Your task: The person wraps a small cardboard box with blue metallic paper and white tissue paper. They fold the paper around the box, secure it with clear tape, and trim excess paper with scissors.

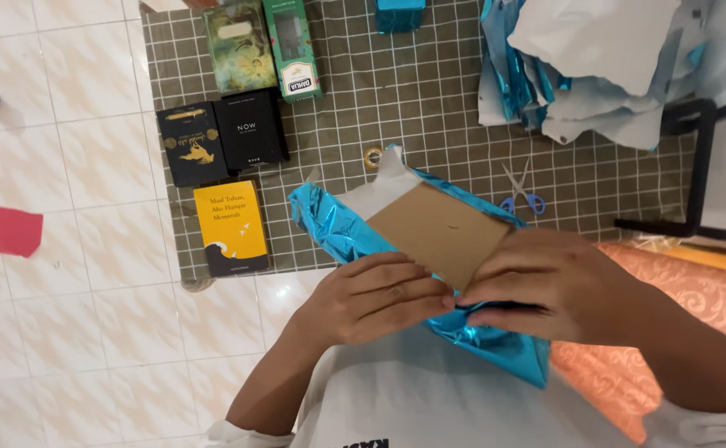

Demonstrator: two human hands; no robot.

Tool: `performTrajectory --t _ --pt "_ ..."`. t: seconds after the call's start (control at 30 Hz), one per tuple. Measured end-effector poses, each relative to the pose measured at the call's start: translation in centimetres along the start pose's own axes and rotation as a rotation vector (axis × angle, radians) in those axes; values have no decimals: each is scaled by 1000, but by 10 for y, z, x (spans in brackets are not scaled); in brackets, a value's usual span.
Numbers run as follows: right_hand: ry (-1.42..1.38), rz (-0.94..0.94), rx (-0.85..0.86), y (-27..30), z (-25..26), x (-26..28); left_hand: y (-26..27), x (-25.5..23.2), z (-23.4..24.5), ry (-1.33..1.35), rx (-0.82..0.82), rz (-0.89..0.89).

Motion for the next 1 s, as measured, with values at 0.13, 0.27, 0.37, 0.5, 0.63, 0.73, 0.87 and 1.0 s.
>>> performTrajectory --t 0.13,0.27,0.37,0.5,0.63,0.73,0.87,1.0 --pt "-500 -422 63 -6 -7 9 4 7 13 94 30 -24" --pt "-444 -876 207 -8 -14 8 6 13 17 53 61 25" --pt "-380 -831 154 -16 -13 10 10 18 18 58 101 44" --pt "291 -426 -145 -17 -3 30 11 23 10 74 57 209" --pt "634 -80 -406 8 -16 61 6 27 -3 135 -178 355" --pt "712 26 -507 46 -35 72 6 27 -14 160 -267 416" --pt "515 44 -572 93 -57 41 6 29 -27 426 -356 487" --pt "184 63 -583 133 -67 -8 7 28 -34 569 -333 367"
Point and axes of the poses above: each hand's wrist, its own y-axis away from the middle knuckle, its own z-axis out of the back of the hand, x = y × z, the point moved 1 cm from there along -y, towards the middle knuckle, and after that the axes turned 7 degrees about z, right-handed, at the moved point
